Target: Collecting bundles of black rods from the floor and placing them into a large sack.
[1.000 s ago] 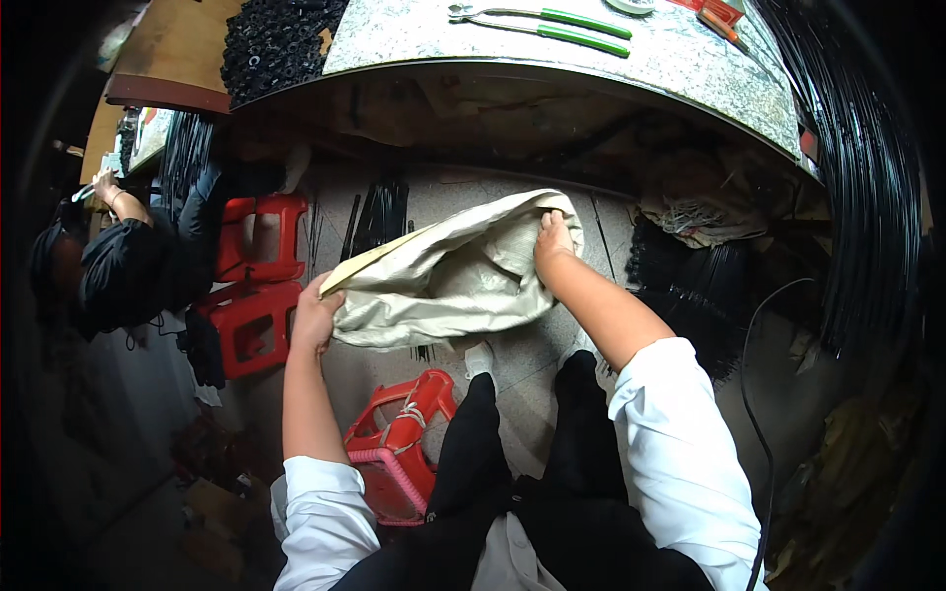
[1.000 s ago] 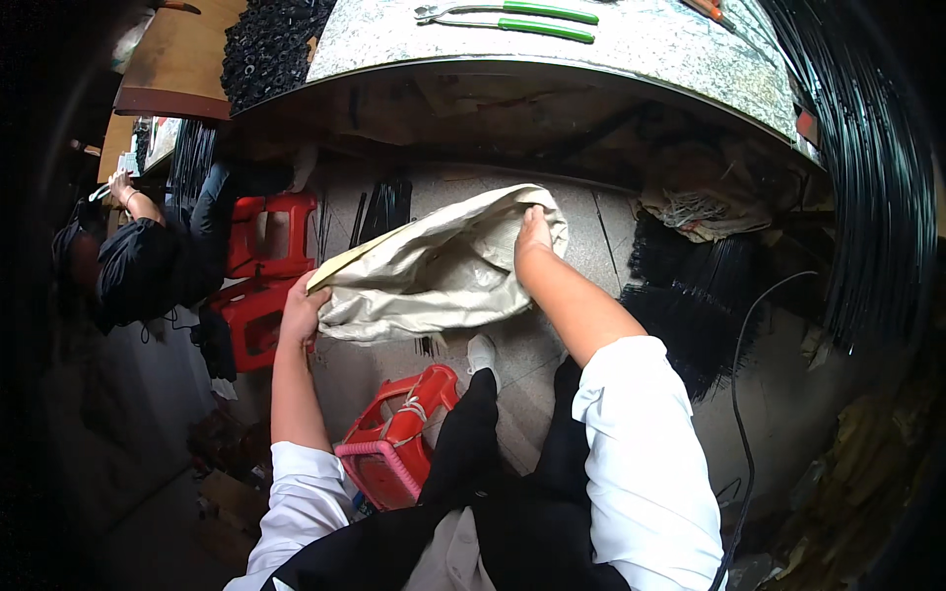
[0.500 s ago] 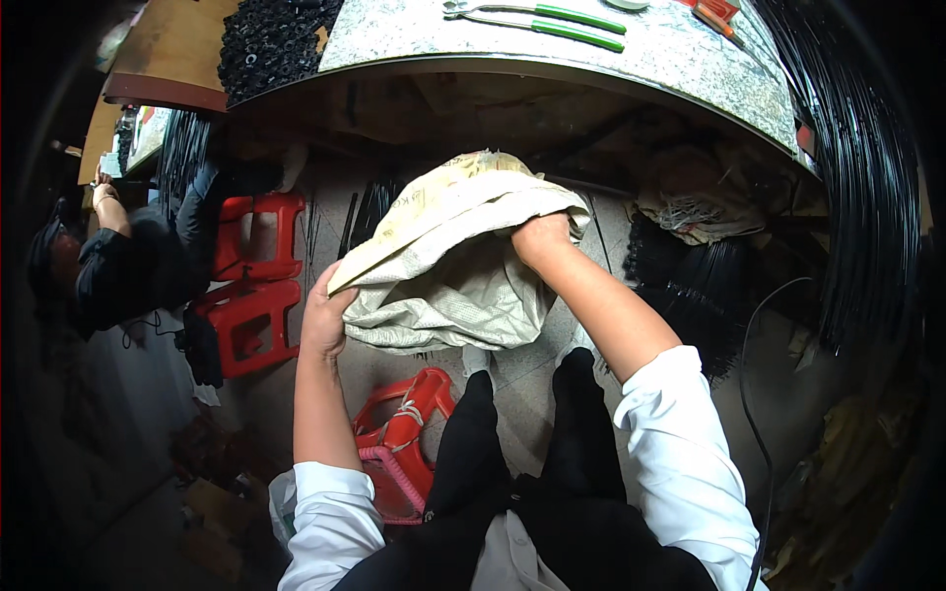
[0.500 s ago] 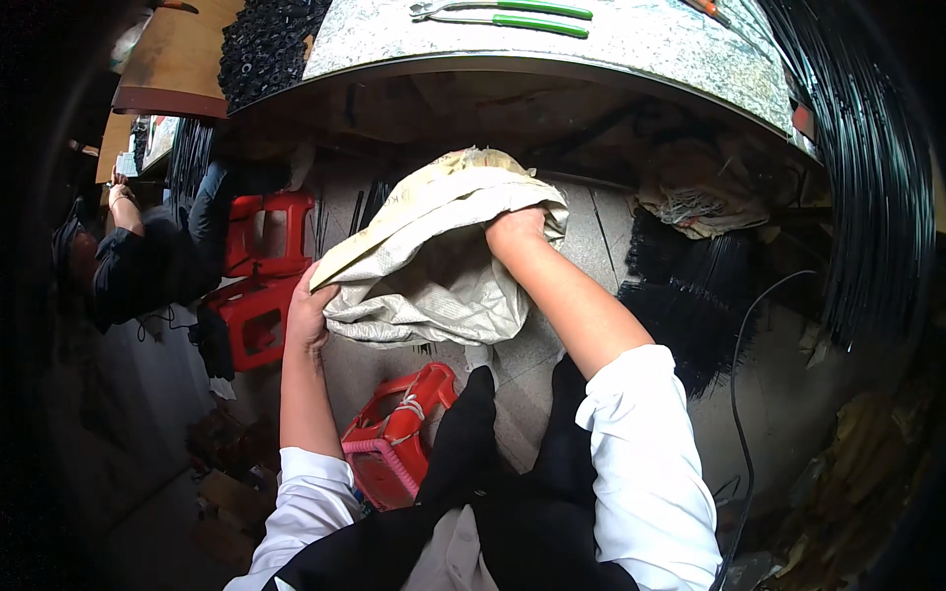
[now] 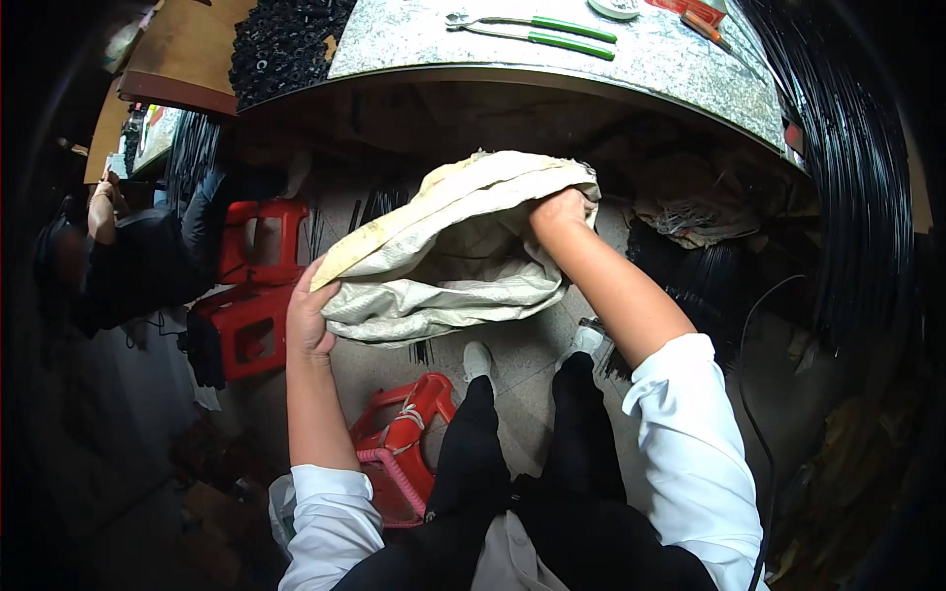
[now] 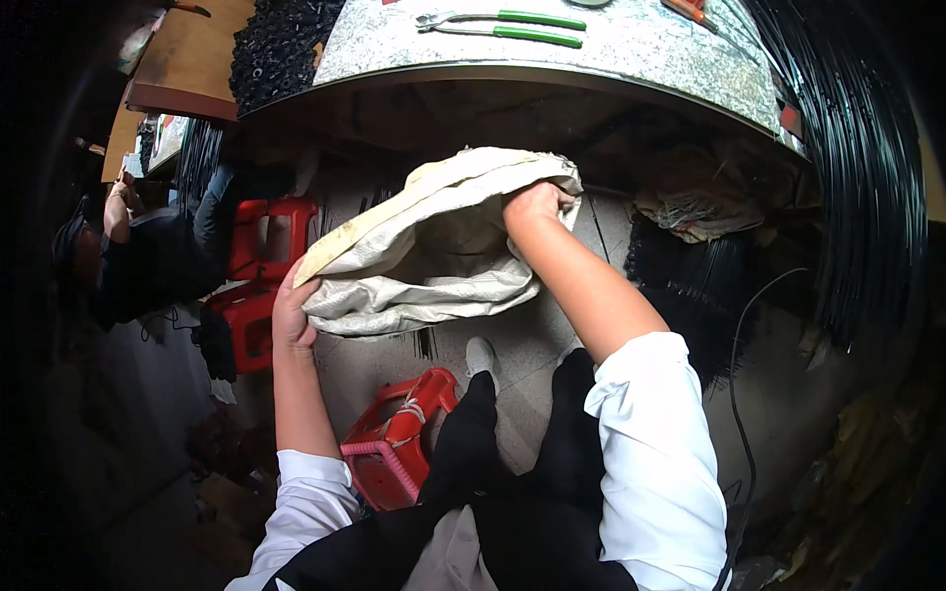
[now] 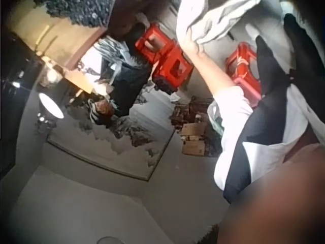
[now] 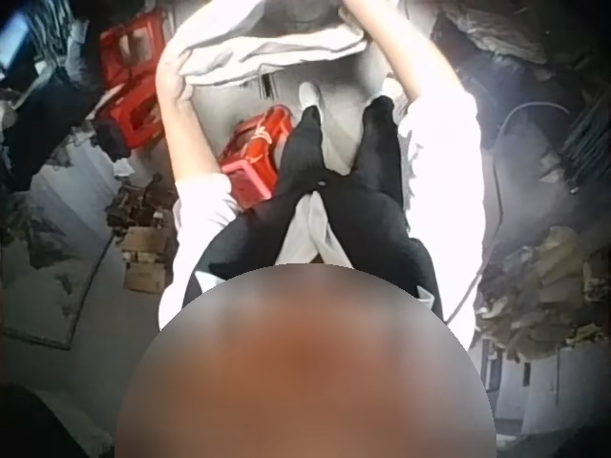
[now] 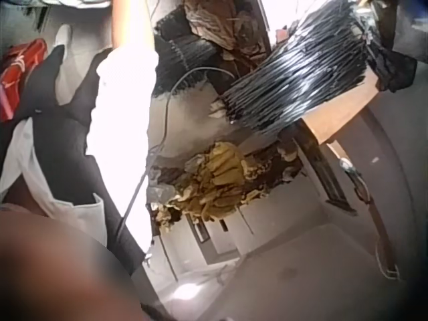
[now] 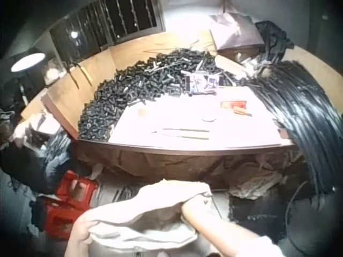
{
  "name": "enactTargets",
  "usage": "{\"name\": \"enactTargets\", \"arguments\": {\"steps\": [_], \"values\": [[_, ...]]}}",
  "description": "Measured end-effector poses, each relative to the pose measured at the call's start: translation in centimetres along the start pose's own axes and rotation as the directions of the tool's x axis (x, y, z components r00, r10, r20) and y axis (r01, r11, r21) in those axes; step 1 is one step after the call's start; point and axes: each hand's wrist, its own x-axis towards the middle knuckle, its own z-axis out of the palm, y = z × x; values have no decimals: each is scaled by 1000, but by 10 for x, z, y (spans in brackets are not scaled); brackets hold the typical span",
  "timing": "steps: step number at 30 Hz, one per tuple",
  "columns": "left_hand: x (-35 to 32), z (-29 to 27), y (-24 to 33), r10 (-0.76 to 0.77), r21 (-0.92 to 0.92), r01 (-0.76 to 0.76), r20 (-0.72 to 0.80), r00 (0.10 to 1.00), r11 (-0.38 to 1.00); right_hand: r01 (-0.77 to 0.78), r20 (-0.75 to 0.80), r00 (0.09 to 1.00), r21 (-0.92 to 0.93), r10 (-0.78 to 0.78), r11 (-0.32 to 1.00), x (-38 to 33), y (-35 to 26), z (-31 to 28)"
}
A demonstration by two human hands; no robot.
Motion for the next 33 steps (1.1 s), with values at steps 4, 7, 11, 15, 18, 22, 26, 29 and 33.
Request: {"name": "enactTargets", "arguments": {"steps": [4, 7, 11, 15, 18, 22, 26, 29, 33], "values": [[-7, 22, -12, 33, 19, -33, -34, 999, 999, 188, -20, 982, 18, -188, 982, -19, 18, -10], [-28, 49, -32, 15, 113, 1, -145, 989, 994, 243, -114, 956, 824, -270, 512, -44, 17, 3], [-82, 68, -96, -34, 700, -74, 139, 990, 711, -178, -122, 958, 451, -258, -874, -61, 1, 27], [-111, 78, -154, -14, 731, -468, 546, 838, 496, -156, -238, 936, 383, -261, -910, -71, 5, 43], [-122, 71, -176, -98, 761, -473, 566, 819, 443, -269, -292, 878, 354, -379, -896, -95, 9, 32], [-124, 75, -182, -56, 732, -568, 630, 774, 377, -148, 56, 977, 870, -204, -470, -109, 9, 32], [-73, 64, -159, 307, 821, -216, 52, 950, 528, 0, 28, 971, 993, -238, 116, -128, 36, 43], [-2, 44, -139, 197, 661, 55, -302, 933, 748, 50, 40, 954, 957, -297, 287, -160, 52, 26], [72, 30, -172, 133, 568, 228, -524, 841, 791, 353, -171, 869, 872, -464, 339, -179, 73, 45]]}}
